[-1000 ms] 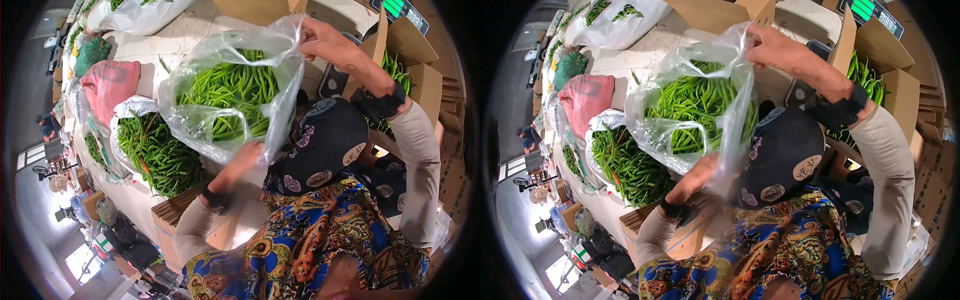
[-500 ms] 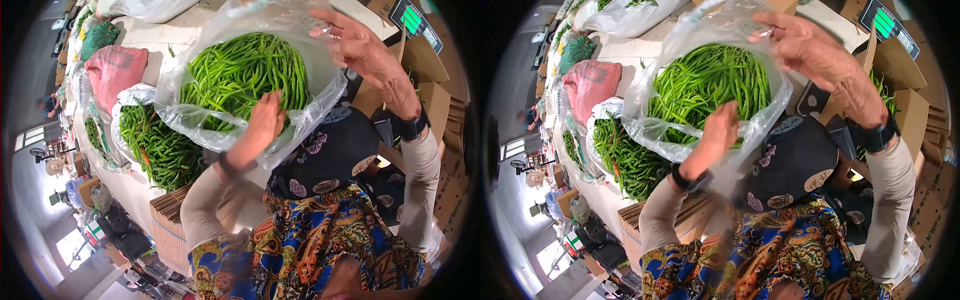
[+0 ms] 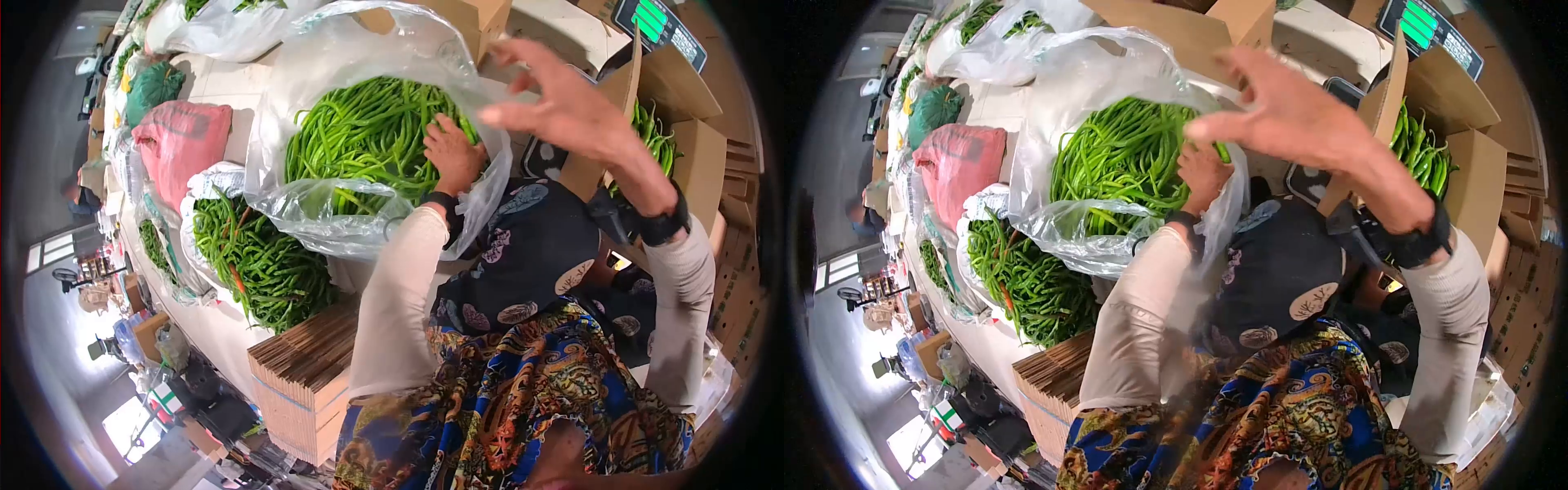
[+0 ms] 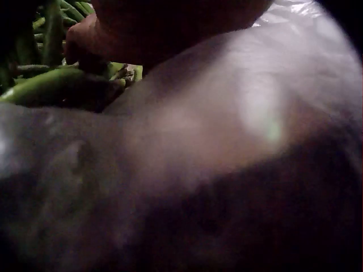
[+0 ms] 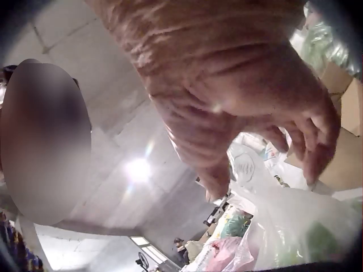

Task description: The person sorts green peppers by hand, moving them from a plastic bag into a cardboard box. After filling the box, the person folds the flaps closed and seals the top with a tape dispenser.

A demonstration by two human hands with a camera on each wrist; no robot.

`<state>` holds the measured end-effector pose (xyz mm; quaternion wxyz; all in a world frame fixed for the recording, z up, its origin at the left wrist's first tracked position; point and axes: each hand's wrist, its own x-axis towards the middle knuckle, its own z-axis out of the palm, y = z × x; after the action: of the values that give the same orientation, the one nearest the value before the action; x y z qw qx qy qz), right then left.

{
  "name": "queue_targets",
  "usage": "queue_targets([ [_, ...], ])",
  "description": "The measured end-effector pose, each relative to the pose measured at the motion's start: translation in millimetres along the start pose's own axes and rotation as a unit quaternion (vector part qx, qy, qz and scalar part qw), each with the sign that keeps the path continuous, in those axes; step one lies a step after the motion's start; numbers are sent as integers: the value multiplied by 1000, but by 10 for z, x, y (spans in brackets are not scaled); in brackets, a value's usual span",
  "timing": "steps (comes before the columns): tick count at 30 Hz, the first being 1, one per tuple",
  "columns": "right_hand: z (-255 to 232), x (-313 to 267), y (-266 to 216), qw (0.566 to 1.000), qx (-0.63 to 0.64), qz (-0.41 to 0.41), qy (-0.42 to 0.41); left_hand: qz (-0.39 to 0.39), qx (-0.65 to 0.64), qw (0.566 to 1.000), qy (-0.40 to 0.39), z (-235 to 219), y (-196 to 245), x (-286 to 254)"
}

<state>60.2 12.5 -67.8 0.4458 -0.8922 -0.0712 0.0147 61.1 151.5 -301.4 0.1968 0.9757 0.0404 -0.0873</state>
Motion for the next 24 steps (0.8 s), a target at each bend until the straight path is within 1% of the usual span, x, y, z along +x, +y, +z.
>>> queue_targets([
  [1, 6, 18, 27, 1000, -1, 3, 8, -4, -10, 1000, -4, 77, -62, 62],
  [2, 14, 44, 42, 997, -22, 41, -68, -7, -20, 1000, -10, 176, -95, 112],
  [3, 31, 82, 57, 985, -41, 77, -146, -40, -24, 999, 0, 108, -2, 85],
  [4, 59, 147, 88, 986, -39, 77, -145, -39, -21, 999, -1, 180, -5, 101],
  [6, 101, 262, 149, 958, -107, 64, -257, -74, 26, 992, 95, 372, 6, 178],
  [7, 107, 268, 162, 960, -106, 66, -253, -70, 27, 993, 96, 445, 9, 242],
  [8, 106, 266, 174, 959, -30, 75, -270, -102, 42, 988, 107, 517, 13, 293],
  [9, 89, 268, 168, 953, 46, 84, -286, -136, 56, 982, 118, 470, 69, 303],
  [10, 50, 255, 161, 953, 45, 85, -286, -135, 56, 982, 117, 420, 103, 292],
  [12, -39, 205, 108, 951, 213, 74, -213, -124, -48, 991, -24, 217, 18, 259],
  [13, -88, 194, 108, 949, 234, 70, -202, -11, -293, 945, -143, 50, -286, 339],
  [14, -140, 210, 135, 949, 237, 67, -196, -5, -288, 947, -142, 47, -314, 353],
  [16, -190, 218, 197, 932, 278, 98, -211, -141, -186, 960, -152, -323, -107, 199],
  [17, -173, 239, 252, 917, 312, 102, -227, -153, -92, 979, -104, -396, 97, 117],
  [18, -124, 255, 236, 917, 311, 100, -231, -156, -93, 978, -101, -276, 176, 104],
  [20, -26, 229, 176, 923, 294, 111, -223, -119, 9, 993, 1, -7, 295, 114],
  [21, 1, 224, 154, 927, 274, 99, -239, -137, 33, 990, 30, 64, 314, 176],
  [24, -73, 180, 132, 936, 263, 95, -214, -118, 46, 991, 38, 143, 245, 228],
])
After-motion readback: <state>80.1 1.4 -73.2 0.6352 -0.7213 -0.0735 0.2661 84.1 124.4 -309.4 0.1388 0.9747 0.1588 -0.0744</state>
